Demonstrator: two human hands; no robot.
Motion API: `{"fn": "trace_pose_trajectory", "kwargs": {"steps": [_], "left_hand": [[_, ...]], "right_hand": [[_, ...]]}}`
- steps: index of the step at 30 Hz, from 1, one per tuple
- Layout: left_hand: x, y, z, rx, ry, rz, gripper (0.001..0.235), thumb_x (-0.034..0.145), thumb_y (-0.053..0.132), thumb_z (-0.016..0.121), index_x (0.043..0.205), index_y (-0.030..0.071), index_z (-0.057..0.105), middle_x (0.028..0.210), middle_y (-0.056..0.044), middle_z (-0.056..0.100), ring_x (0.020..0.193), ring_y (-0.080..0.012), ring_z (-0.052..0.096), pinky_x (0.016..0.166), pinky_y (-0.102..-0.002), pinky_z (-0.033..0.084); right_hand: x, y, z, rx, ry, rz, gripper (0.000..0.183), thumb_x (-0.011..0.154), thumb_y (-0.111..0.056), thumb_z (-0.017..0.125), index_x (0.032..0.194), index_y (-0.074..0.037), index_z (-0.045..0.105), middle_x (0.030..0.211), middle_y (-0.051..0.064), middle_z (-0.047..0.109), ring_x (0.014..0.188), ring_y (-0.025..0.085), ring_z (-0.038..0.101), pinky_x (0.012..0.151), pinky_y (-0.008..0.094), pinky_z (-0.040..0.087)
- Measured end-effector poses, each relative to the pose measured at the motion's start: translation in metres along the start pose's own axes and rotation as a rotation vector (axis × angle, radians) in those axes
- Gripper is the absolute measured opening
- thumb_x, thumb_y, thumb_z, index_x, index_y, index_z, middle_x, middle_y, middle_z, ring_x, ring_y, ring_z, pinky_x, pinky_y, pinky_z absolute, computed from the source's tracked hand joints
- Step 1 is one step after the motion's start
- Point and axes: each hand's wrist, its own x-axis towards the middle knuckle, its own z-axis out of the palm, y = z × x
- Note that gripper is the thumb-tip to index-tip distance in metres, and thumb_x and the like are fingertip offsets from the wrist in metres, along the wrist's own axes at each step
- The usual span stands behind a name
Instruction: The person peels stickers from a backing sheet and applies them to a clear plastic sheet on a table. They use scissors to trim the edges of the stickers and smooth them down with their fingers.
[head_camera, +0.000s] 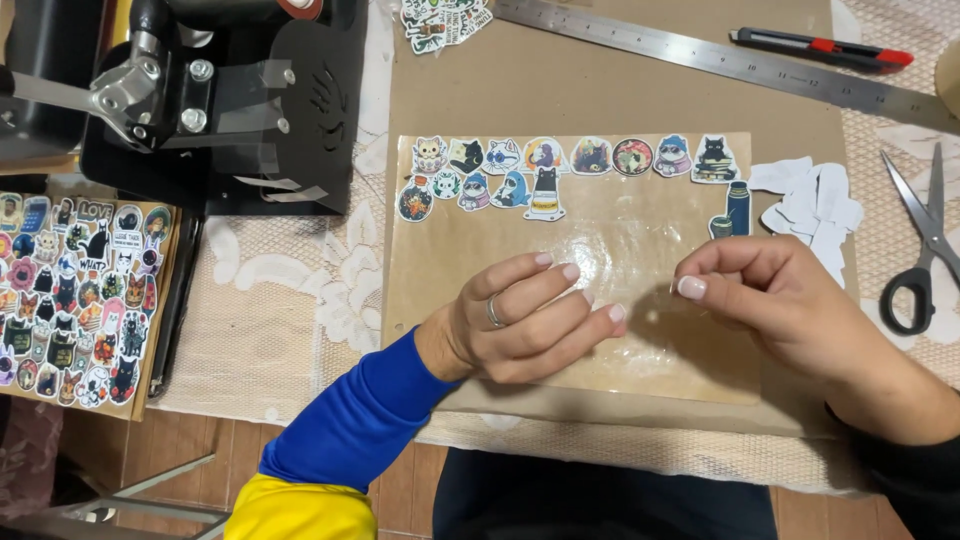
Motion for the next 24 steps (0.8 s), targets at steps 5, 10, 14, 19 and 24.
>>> {"fn": "trace_pose_trajectory", "kwargs": {"steps": [5,10,14,19,24], "left_hand": [[0.002,-0.001,0.0,0.004,0.017,-0.009,0.009,0.093,0.008,0.073,0.1,0.014,0.074,0.093,0.001,0.062,0.092,-0.0176,0.063,0.089,-0.031,0.053],[0.006,-0.002,-0.001,-0.033,-0.005,0.004,0.005,0.091,0.009,0.078,0.092,0.01,0.073,0.09,0.0,0.062,0.088,-0.0168,0.065,0.086,-0.03,0.055],[0.009,-0.003,-0.003,-0.013,-0.043,0.03,0.004,0.092,0.009,0.074,0.09,0.012,0.074,0.086,0.003,0.064,0.089,-0.0148,0.064,0.088,-0.029,0.053],[0.006,-0.006,-0.002,-0.015,-0.024,0.046,0.016,0.096,0.028,0.075,0.097,0.013,0.071,0.088,0.002,0.067,0.084,-0.0152,0.067,0.082,-0.029,0.058],[0.004,-0.005,-0.001,-0.019,-0.015,0.026,0.008,0.094,0.014,0.075,0.1,0.012,0.072,0.092,-0.001,0.066,0.087,-0.0174,0.066,0.083,-0.031,0.057]], "right_hand": [[0.0,-0.006,0.005,-0.019,-0.007,0.051,0.016,0.09,-0.012,0.071,0.088,0.002,0.079,0.071,0.006,0.072,0.061,0.012,0.053,0.058,0.024,0.038],[0.001,-0.004,0.006,-0.041,0.039,0.115,0.015,0.089,-0.013,0.074,0.086,0.001,0.08,0.061,0.004,0.062,0.055,0.011,0.043,0.05,0.024,0.03],[0.002,-0.005,0.005,-0.074,0.047,0.086,0.016,0.09,-0.014,0.073,0.088,0.0,0.08,0.063,0.003,0.064,0.057,0.01,0.044,0.054,0.023,0.032],[0.001,-0.011,0.006,-0.142,0.044,0.051,0.017,0.091,-0.017,0.072,0.088,-0.002,0.081,0.062,0.003,0.065,0.053,0.01,0.044,0.051,0.025,0.032],[0.001,-0.01,0.006,-0.068,0.05,0.035,0.015,0.091,-0.011,0.071,0.091,0.001,0.079,0.073,0.006,0.071,0.064,0.011,0.053,0.061,0.023,0.038]]}}
